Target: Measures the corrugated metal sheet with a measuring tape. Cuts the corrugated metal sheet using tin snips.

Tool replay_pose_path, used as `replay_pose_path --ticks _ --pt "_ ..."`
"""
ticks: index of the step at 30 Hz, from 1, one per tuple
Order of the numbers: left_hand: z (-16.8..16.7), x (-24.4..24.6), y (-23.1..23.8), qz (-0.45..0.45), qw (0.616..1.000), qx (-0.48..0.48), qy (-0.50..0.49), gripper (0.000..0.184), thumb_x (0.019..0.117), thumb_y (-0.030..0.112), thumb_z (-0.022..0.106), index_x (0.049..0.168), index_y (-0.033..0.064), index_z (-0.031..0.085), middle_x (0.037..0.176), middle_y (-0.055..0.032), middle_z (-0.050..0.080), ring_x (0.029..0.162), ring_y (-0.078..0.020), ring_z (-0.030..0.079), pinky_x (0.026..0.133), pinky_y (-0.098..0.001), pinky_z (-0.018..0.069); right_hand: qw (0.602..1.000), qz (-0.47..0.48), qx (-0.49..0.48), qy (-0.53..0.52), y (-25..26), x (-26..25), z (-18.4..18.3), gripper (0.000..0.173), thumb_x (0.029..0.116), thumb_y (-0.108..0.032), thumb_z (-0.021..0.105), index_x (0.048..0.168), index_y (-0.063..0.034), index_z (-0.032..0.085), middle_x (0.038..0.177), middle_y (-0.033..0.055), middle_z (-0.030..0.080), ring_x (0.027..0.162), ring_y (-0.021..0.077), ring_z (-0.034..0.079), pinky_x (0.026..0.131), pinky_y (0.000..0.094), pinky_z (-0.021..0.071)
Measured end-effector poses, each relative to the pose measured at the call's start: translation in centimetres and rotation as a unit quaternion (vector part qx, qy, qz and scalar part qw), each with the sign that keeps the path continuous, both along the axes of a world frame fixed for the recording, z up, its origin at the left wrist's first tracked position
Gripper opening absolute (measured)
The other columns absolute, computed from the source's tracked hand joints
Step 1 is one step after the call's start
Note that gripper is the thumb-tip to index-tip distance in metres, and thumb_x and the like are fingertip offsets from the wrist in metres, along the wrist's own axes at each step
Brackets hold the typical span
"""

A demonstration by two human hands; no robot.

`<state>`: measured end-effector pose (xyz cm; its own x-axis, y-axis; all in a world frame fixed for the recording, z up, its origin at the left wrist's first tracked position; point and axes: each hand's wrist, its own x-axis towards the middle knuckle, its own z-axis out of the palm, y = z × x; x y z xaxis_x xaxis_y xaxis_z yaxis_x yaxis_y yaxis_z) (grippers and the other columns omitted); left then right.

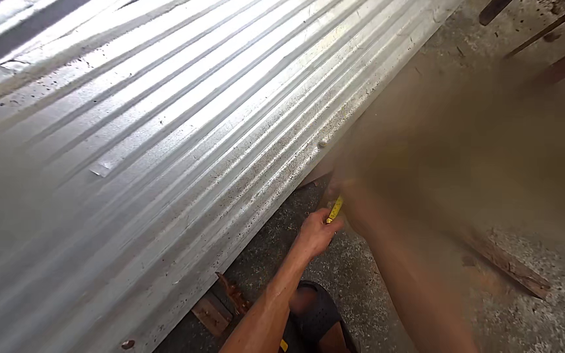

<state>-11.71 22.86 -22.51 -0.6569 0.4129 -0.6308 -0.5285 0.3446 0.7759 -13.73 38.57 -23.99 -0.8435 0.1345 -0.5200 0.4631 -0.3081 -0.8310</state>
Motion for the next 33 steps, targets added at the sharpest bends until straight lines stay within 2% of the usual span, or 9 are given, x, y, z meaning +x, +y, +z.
replay_pose_path --ticks 5,9,12,15,20,25,27,30,33 --pt "-2.4 1.9 0.9 -0.004 1.0 0.0 -0.027 0.03 0.0998 0.032 0.063 0.115 0.0072 0.067 0.09 -0.0028 0.071 0.078 -0.0116 0.068 0.074 -0.0307 0.0563 0.998 -0.029 -0.025 -0.04 0.2 3.3 -2.4 0.039 0.1129 -0.022 0.038 0.116 0.0052 0.067 0.099 0.0138 0.072 0.088 0.0205 0.07 0.078 0.0351 0.0591" --pt "-3.3 2.7 2.3 0.016 0.999 0.018 -0.036 0.048 0.0958 0.032 0.067 0.134 0.0053 0.057 0.102 -0.0086 0.072 0.088 -0.0157 0.07 0.082 -0.035 0.0577 0.999 -0.017 0.012 -0.027 0.9 6.2 -4.2 0.038 0.1122 -0.02 0.038 0.121 0.0033 0.068 0.106 0.0119 0.072 0.095 0.0173 0.069 0.084 0.0332 0.0579" --pt "-1.9 2.9 3.1 0.016 0.999 0.005 -0.029 0.061 0.0962 0.031 0.069 0.145 0.0023 0.046 0.116 -0.0156 0.07 0.103 -0.0226 0.069 0.095 -0.0429 0.0558 0.999 -0.022 -0.012 -0.02 0.9 7.3 -4.4 0.043 0.1124 -0.019 0.031 0.126 0.0073 0.062 0.109 0.0145 0.07 0.098 0.0193 0.068 0.089 0.0357 0.057" --pt "1.5 2.5 3.2 0.043 0.997 -0.014 -0.063 0.056 0.0996 0.023 0.066 0.143 -0.0035 0.042 0.122 -0.02 0.066 0.111 -0.0238 0.067 0.099 -0.0407 0.0524 0.991 -0.07 -0.024 -0.108 -1.8 6.8 -0.8 0.047 0.114 -0.02 0.023 0.122 0.0104 0.059 0.11 0.016 0.068 0.099 0.0188 0.067 0.09 0.033 0.054" --pt "-3.2 3.6 3.0 0.062 0.997 -0.026 -0.048 0.087 0.0962 0.037 0.07 0.16 0.0041 0.021 0.121 -0.0252 0.067 0.108 -0.0338 0.07 0.095 -0.0528 0.056 0.987 -0.032 0.033 -0.151 -1.0 8.5 -4.0 0.06 0.113 -0.044 0.023 0.124 -0.0003 0.062 0.112 0.0082 0.072 0.101 0.0165 0.069 0.089 0.038 0.0562" --pt "-4.8 4.0 3.1 0.046 0.996 -0.057 -0.046 0.066 0.1035 0.04 0.057 0.154 0.0013 0.039 0.146 -0.0282 0.05 0.134 -0.0373 0.054 0.11 -0.0538 0.0467 0.981 0.029 0.063 -0.18 -0.9 9.8 -4.8 0.066 0.1101 -0.054 0.018 0.136 -0.0064 0.055 0.122 0.0068 0.067 0.111 0.0176 0.064 0.092 0.0457 0.0536" --pt "-4.0 4.0 3.4 0.033 0.995 -0.063 -0.07 0.064 0.1067 0.04 0.049 0.157 0.0025 0.037 0.152 -0.0275 0.044 0.135 -0.0383 0.051 0.11 -0.0552 0.0458 0.985 0.008 0.036 -0.171 -1.3 9.8 -5.1 0.057 0.1105 -0.052 0.022 0.125 -0.0102 0.058 0.108 0.002 0.069 0.098 0.0135 0.067 0.084 0.0411 0.0567" --pt "-4.5 4.7 4.6 0.03 0.995 -0.061 -0.076 0.075 0.1051 0.052 0.045 0.159 0.0029 0.031 0.158 -0.0262 0.038 0.14 -0.0387 0.047 0.112 -0.058 0.0437 0.989 -0.039 -0.044 -0.135 -1.0 9.9 -6.1 0.045 0.1115 -0.038 0.028 0.126 -0.0097 0.059 0.106 0.0 0.072 0.096 0.0096 0.069 0.085 0.0336 0.0578" --pt "-5.3 4.7 5.5 0.012 0.995 -0.066 -0.068 0.083 0.1015 0.052 0.05 0.161 -0.0002 0.024 0.164 -0.03 0.024 0.149 -0.0411 0.036 0.116 -0.0592 0.0382 0.99 -0.034 -0.061 -0.126 -0.6 10.0 -5.9 0.044 0.1128 -0.031 0.022 0.136 -0.0074 0.052 0.121 0.0014 0.07 0.11 0.0081 0.067 0.093 0.0302 0.0554"
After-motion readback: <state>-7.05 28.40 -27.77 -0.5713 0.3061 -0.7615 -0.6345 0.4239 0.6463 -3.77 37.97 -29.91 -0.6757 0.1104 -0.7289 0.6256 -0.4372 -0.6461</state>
